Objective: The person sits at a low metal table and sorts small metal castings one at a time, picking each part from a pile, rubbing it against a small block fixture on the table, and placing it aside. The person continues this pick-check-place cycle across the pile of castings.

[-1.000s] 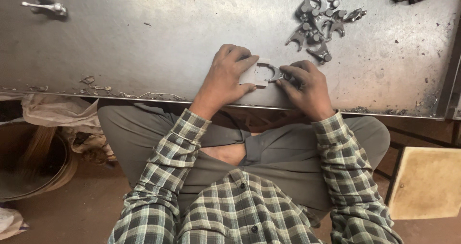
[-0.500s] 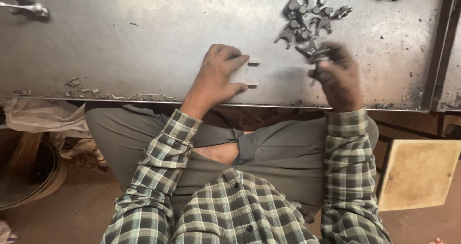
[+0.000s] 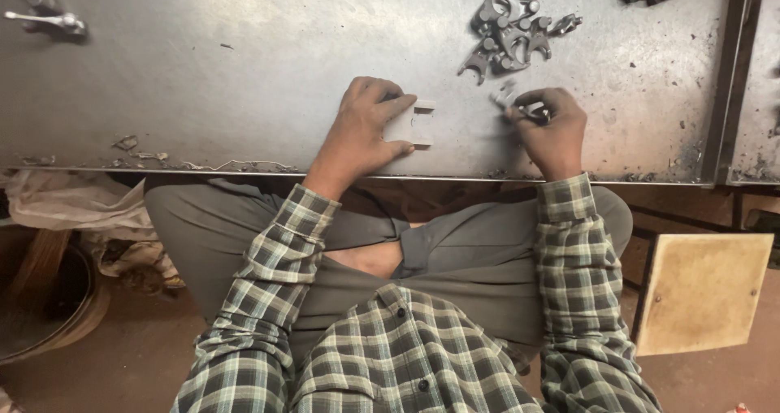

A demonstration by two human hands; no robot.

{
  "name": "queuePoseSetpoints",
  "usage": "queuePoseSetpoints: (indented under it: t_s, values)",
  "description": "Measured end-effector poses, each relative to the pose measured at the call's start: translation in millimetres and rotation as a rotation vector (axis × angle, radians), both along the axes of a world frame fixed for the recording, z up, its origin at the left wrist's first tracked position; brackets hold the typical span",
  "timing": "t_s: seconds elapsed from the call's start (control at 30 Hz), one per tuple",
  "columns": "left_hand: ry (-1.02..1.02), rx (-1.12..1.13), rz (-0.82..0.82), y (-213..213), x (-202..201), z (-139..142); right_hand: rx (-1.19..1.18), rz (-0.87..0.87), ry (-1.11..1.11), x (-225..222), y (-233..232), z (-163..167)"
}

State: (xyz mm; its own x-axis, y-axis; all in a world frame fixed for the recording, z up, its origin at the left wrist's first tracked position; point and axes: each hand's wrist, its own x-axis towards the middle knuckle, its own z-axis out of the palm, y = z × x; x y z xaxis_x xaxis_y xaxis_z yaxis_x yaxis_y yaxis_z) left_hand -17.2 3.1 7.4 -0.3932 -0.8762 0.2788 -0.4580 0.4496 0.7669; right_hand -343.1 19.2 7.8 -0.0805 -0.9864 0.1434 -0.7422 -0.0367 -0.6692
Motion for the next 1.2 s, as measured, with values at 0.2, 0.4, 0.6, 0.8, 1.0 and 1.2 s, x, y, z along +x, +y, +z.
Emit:
queuePoseSetpoints:
  t_s: [0.2,0.4,0.6,0.8,1.0,1.2]
  values:
    - [0.002,-0.005,-0.004,-0.2,0.3,-1.5,0.078,0.157,-0.098,46.5,8.4,1.6]
    - [0.0,-0.009,-0.002,0.0,-0.1,-2.6,-0.022,0.341,-0.019,70.6,12.4,13.1]
    - [0.013,-0.018,-0.001,-0.1,0.7,-3.1,0.031,0.372,-0.016,71.2,11.8,19.7]
    - [0.013,-0.03,-0.009,-0.5,1.8,-6.2,0.017,0.392,0.001,80.9,11.6,20.7]
    - [0.02,-0.023,-0.003,-0.2,2.2,-4.8,0.009,0.436,0.115,87.5,8.3,21.3]
    - [0.016,0.004,0.0,0.1,1.7,-4.3,0.373,0.207,-0.505,46.2,2.8,30.0]
